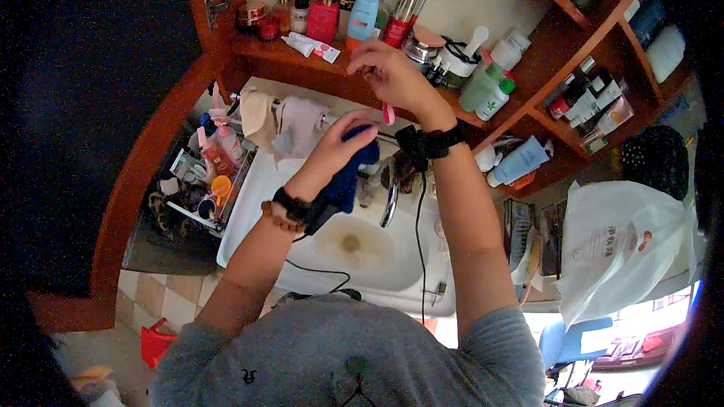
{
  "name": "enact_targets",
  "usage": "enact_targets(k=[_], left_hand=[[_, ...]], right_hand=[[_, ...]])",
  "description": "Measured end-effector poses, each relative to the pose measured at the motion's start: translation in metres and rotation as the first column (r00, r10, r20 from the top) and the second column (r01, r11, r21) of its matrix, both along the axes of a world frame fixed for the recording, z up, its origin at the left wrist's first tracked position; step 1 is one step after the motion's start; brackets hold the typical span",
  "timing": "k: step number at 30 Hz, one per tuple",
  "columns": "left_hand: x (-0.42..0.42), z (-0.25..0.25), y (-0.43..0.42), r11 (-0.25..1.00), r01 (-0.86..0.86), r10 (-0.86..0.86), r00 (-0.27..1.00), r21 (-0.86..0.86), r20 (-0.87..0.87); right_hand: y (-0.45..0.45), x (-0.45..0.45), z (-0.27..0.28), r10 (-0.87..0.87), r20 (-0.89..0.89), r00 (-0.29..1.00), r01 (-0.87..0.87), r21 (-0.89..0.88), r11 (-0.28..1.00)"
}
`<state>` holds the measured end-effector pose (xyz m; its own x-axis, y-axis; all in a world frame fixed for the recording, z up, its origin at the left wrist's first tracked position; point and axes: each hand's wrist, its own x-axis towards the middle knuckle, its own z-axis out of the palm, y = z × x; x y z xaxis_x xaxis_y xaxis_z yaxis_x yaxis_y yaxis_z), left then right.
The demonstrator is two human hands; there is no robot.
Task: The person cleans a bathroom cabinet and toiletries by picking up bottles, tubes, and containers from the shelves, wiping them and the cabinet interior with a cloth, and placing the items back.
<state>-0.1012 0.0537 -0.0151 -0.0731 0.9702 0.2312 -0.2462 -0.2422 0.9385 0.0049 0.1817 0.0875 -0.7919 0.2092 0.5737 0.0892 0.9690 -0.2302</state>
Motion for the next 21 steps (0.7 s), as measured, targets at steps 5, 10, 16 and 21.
enact_targets(k=[5, 10, 16, 21], left_hand=[[0.008, 0.016, 0.042, 0.968, 0.247, -0.225, 0.924, -0.036, 0.310], [0.010, 0.016, 0.050, 0.958, 0.275, -0.211, 0.866, -0.080, 0.453], [0.011, 0.008, 0.050, 0.975, 0.208, -0.136, 0.839, -0.080, 0.527], [0.018, 0.015, 0.052, 0.989, 0.142, -0.112, 0.898, -0.040, 0.426]], right_hand=[[-0.007, 0.006, 0.002, 0.004, -0.122, 0.993, -0.016, -0.097, 0.995], [-0.035, 0.035, 0.010, -0.307, -0.485, 0.819, 0.308, -0.080, 0.948], [-0.095, 0.053, -0.015, -0.713, -0.083, 0.696, 0.593, -0.493, 0.636], [-0.080, 0.046, -0.045, -0.664, -0.219, 0.714, 0.501, -0.503, 0.705]])
